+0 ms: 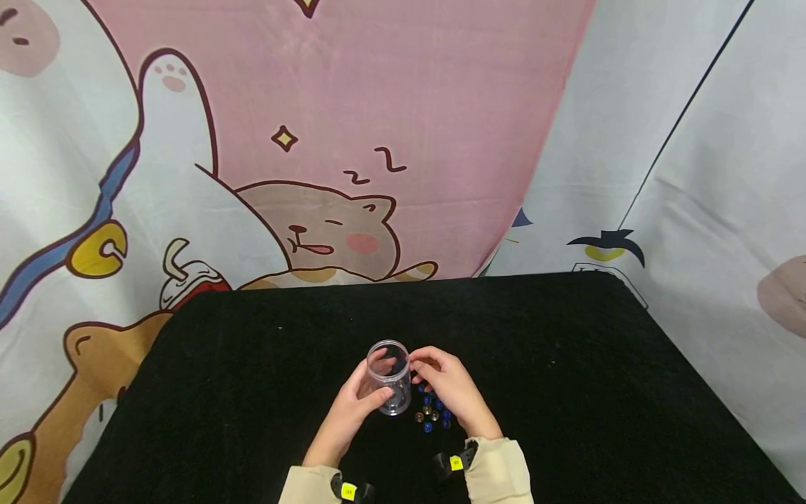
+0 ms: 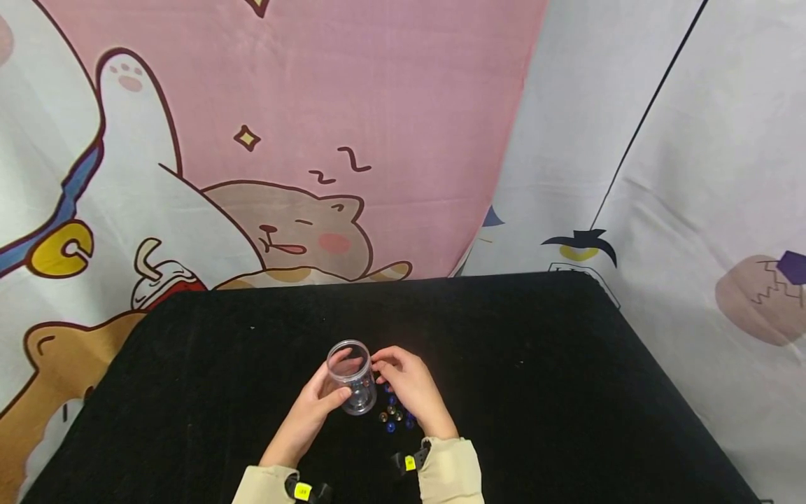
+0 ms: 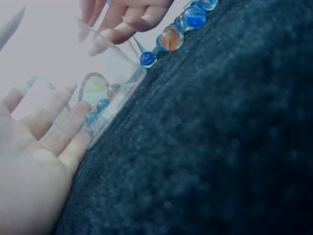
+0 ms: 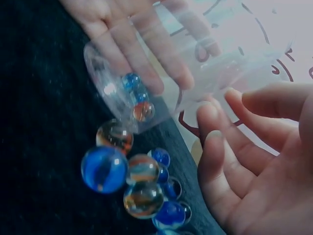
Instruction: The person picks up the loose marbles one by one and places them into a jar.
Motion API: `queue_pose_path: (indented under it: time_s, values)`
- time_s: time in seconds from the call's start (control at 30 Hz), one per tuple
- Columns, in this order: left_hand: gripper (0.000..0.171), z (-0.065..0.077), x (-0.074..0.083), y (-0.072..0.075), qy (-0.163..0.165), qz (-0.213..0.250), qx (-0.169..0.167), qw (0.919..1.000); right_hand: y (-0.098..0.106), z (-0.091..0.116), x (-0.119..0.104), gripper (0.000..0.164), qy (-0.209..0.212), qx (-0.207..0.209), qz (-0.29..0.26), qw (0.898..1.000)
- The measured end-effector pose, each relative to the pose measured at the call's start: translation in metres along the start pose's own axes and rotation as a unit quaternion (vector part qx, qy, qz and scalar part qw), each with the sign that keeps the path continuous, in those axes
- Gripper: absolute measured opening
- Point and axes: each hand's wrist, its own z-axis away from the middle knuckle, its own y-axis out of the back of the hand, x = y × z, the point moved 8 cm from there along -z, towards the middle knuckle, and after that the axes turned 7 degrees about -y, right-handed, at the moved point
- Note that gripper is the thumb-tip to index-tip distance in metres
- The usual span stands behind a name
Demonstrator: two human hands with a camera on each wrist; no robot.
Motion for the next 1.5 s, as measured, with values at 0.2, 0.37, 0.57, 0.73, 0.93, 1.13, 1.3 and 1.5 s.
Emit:
queue_pose_path:
  time_s: [0.2,0.37,0.57,0.73,0.93,1.13,1.3,1.5]
  values:
    - [0.056,0.000,-0.001,0.000,0.004,0.001,-0.002,1.0000,0.002,-0.010,0.022,0.020,-0.015,-0.010,0.034,0.999]
    - [0.056,0.000,0.000,0.000,0.006,0.003,-0.002,1.0000,0.007,-0.010,0.026,0.023,-0.027,-0.013,0.048,0.998]
    - [0.056,0.000,-0.002,0.000,-0.006,0.001,-0.002,1.0000,0.013,-0.009,0.031,0.026,-0.043,-0.002,0.079,0.996]
    - [0.056,0.000,-0.004,0.001,-0.002,0.002,-0.001,1.0000,0.013,-0.009,0.037,0.028,-0.059,-0.012,0.091,0.994]
    - [0.057,0.001,-0.002,0.001,-0.005,0.005,-0.005,1.0000,0.013,-0.009,0.036,0.027,-0.058,-0.009,0.098,0.993]
    - [0.056,0.000,-0.002,0.000,-0.011,0.003,-0.010,0.9999,0.017,-0.009,0.036,0.025,-0.062,0.011,0.097,0.993]
    - [0.056,0.000,-0.001,0.000,-0.010,0.001,-0.008,0.9999,0.020,-0.009,0.036,0.022,-0.053,0.027,0.120,0.991]
    - [0.057,0.000,-0.001,0.000,-0.004,0.000,-0.006,1.0000,0.021,-0.008,0.039,0.019,-0.056,0.023,0.160,0.985]
